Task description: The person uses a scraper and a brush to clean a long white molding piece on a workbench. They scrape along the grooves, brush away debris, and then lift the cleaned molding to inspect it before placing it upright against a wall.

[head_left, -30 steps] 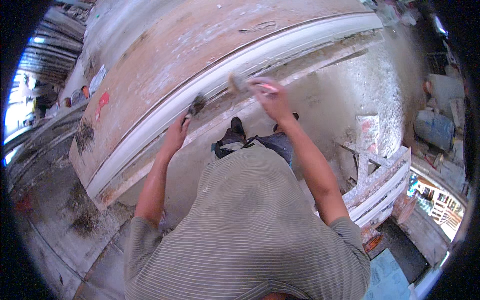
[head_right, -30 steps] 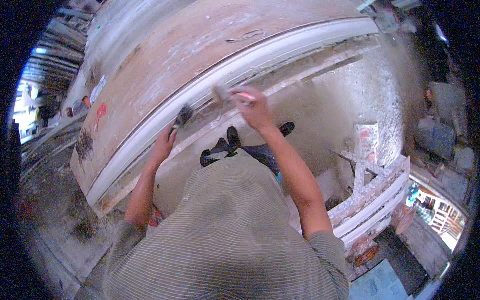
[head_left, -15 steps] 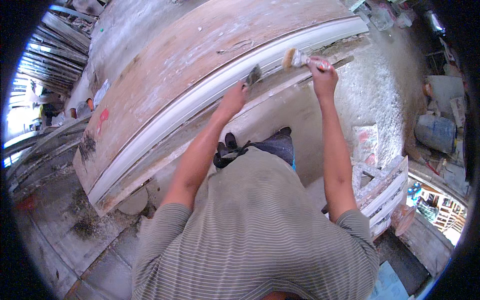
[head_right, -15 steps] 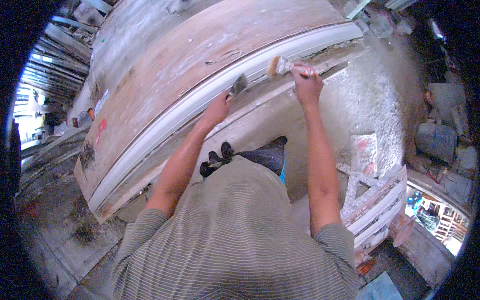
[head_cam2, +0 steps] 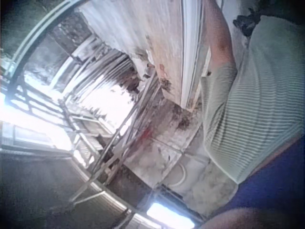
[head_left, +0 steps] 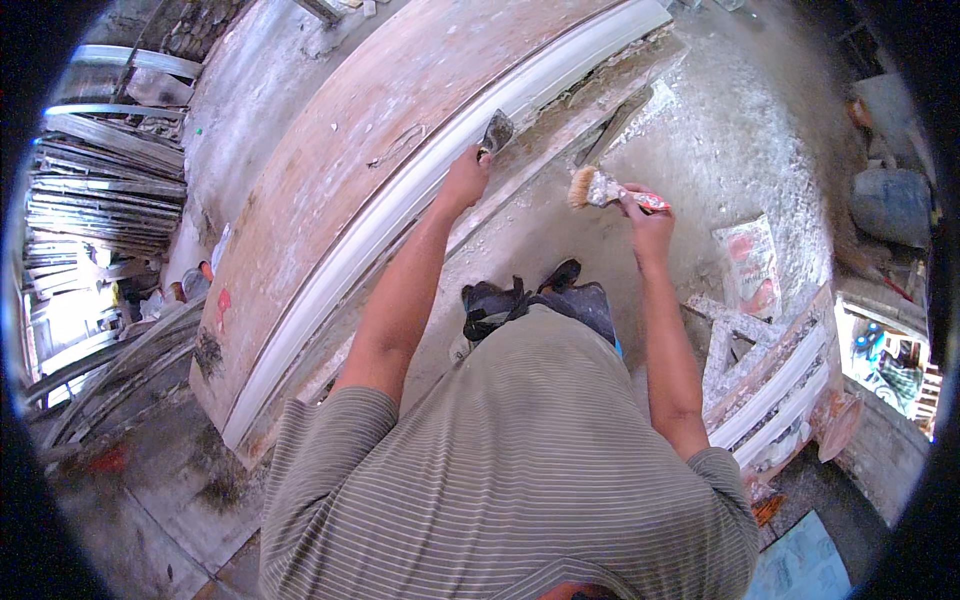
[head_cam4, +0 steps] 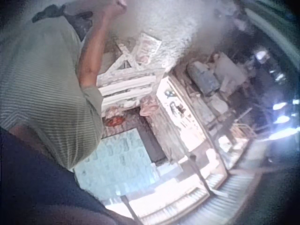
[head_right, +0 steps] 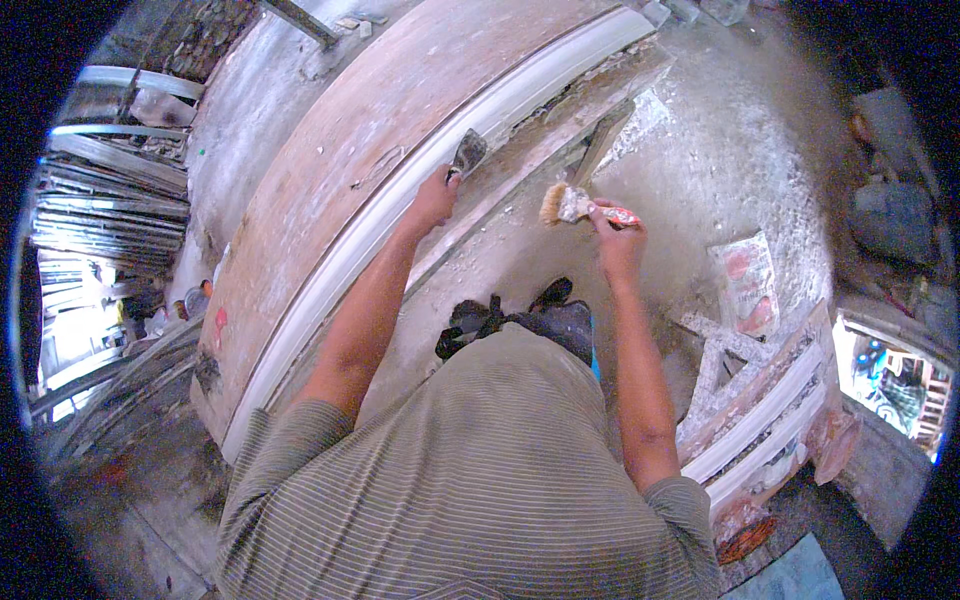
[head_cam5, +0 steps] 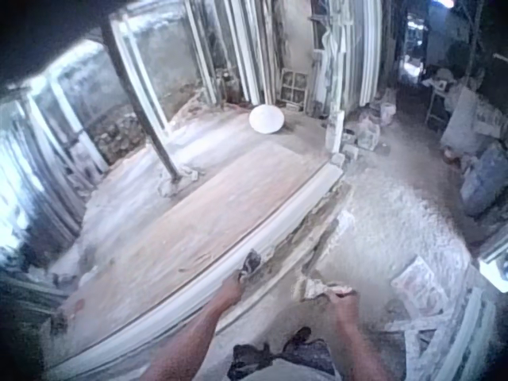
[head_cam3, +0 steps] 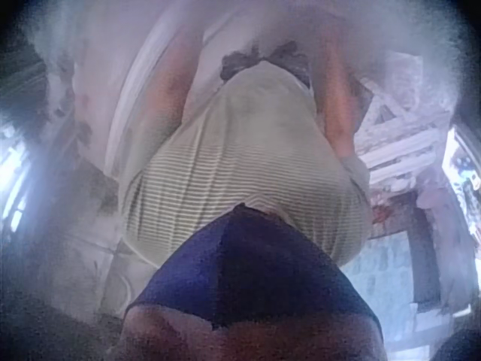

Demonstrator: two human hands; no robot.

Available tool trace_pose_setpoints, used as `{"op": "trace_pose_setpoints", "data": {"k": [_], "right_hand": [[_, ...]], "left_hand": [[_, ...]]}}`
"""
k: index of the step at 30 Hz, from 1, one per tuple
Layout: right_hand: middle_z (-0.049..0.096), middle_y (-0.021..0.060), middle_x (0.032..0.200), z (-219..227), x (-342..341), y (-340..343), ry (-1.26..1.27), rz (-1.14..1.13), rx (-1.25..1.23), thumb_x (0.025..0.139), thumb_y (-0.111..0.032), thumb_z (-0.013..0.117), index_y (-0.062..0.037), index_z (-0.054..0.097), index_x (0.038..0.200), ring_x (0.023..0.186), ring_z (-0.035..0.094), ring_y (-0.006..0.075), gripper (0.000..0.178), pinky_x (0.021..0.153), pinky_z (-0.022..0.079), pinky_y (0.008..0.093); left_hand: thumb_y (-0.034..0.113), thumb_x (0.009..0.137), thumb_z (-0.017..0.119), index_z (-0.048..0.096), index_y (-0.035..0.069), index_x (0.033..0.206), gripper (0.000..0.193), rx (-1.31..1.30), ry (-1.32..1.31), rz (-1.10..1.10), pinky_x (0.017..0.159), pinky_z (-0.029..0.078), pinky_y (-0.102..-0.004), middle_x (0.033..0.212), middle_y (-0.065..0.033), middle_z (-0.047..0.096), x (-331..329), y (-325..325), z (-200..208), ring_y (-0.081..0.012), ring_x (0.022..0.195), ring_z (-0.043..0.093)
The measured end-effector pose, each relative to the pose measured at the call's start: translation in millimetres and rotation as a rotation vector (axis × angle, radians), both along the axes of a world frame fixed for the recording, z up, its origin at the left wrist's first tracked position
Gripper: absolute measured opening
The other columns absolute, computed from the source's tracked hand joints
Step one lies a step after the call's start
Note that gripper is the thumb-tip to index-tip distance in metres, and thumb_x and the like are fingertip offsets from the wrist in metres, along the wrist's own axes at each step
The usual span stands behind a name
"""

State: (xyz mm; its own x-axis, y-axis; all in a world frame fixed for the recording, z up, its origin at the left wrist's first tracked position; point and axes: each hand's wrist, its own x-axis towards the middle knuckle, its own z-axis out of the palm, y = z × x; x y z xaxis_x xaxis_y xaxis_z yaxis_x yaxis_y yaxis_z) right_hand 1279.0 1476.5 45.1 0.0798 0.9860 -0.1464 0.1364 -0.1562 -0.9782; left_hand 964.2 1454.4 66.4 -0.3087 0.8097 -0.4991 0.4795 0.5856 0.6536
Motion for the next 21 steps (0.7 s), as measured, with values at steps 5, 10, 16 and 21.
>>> {"op": "trace_pose_setpoints", "data": {"k": [5, 10, 16, 21], "right_hand": [[0.072, 0.0081, 0.09, -11.6, 50.0, 17.4, 0.036, -0.128, -0.068, 0.088, -0.004, 0.069, 0.0034, 0.07, 0.102, 0.079, 0.07, 0.0139, 0.016, 0.067, 0.056, 0.0248], [0.072, 0.0085, 0.09, -35.7, 67.8, 16.5, 0.092, -0.215, -0.158, 0.088, -0.004, 0.068, 0.0035, 0.069, 0.104, 0.079, 0.07, 0.0134, 0.017, 0.066, 0.057, 0.0246], [0.071, 0.0069, 0.09, -20.8, 64.1, 39.4, 0.029, -0.218, -0.199, 0.089, -0.006, 0.068, 0.0024, 0.068, 0.106, 0.077, 0.068, 0.0111, 0.019, 0.065, 0.055, 0.0238], [0.07, 0.0052, 0.083, -21.4, 85.3, 70.8, 0.046, -0.387, -0.217, 0.089, -0.006, 0.067, 0.0013, 0.069, 0.104, 0.069, 0.064, 0.0085, 0.018, 0.063, 0.052, 0.0222]], "left_hand": [[0.032, 0.098, 0.051, 0.053, -0.001, 0.124, 0.042, 0.051, 0.197, -0.048, 0.091, 0.045, -0.0525, 0.111, -0.0333, 0.062, -42.0, -55.0, -37.1, -0.0484, 0.108, 0.059], [0.029, 0.098, 0.051, 0.054, -0.003, 0.121, 0.04, 0.037, 0.191, -0.074, 0.091, 0.044, -0.0526, 0.111, -0.0336, 0.062, -8.9, 18.4, -33.6, -0.0481, 0.108, 0.059], [0.025, 0.097, 0.051, 0.054, -0.005, 0.12, 0.038, 0.16, 0.073, -0.155, 0.092, 0.044, -0.0517, 0.111, -0.0356, 0.061, 53.3, 110.4, -26.7, -0.0491, 0.11, 0.057], [0.026, 0.099, 0.049, 0.046, -0.004, 0.131, 0.044, 0.01, 0.029, -0.128, 0.094, 0.044, -0.0516, 0.112, -0.0372, 0.059, 42.5, 82.7, -37.7, -0.0496, 0.111, 0.056]]}}
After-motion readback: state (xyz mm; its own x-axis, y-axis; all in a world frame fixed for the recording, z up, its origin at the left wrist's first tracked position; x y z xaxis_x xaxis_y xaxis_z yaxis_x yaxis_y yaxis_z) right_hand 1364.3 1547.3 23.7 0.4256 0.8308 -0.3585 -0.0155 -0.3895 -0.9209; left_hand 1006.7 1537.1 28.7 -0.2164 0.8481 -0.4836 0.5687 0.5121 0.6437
